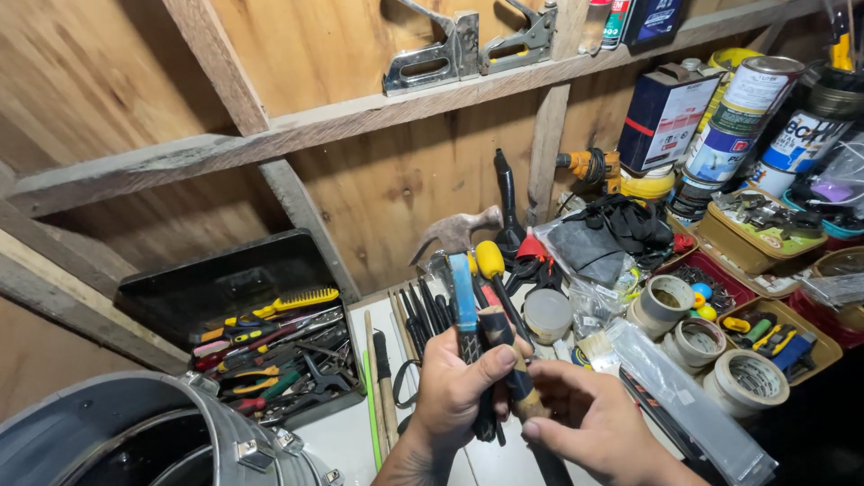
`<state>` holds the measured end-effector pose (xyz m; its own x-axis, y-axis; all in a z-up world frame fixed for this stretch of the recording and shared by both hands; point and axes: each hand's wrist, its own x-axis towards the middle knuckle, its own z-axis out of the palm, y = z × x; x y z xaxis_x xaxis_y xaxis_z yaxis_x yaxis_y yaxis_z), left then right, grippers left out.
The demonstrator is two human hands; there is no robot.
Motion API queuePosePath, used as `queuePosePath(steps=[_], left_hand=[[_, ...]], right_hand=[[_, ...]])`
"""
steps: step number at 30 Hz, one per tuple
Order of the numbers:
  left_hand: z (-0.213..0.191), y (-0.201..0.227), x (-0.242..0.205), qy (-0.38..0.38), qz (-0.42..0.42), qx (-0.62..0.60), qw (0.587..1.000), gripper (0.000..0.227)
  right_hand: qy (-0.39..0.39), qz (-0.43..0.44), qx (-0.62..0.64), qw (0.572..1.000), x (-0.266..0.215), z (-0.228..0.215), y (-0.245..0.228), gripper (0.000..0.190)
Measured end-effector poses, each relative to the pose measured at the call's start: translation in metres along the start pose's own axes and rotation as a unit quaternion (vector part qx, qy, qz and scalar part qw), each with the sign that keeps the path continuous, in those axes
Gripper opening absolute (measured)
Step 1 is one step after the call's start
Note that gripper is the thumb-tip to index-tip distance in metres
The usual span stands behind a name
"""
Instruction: The person handles a black strap and a hammer in a cluttered workshop. They use a blue-handled hammer to tap the head of a wooden-handled hammer, then wrap the black strap around the wooden hammer's head.
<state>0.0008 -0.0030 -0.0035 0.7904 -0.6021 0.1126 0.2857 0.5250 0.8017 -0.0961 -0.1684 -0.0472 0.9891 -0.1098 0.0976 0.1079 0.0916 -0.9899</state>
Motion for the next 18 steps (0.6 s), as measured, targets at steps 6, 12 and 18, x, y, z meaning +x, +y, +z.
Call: queuePosePath(steps=[6, 12, 18], left_hand=[[-0.002, -0.005, 0.002, -0.003, -0.020, -0.026, 0.999, 0.036], [-0.002, 0.000, 0.003, -0.028, -0.012, -0.008, 1.000, 0.037], [-0.001, -0.001, 0.006, -0.036, -0.012, -0.032, 0.999, 0.035]], right_hand=[[-0.080, 0.013, 0.044, 0.996, 0.002, 0.002, -0.022, 0.052], [-0.081, 0.152, 0.176, 0.969, 0.000, 0.001, -0.034, 0.055], [-0.076, 0.231, 0.272, 0.931, -0.002, -0.003, -0.032, 0.061]])
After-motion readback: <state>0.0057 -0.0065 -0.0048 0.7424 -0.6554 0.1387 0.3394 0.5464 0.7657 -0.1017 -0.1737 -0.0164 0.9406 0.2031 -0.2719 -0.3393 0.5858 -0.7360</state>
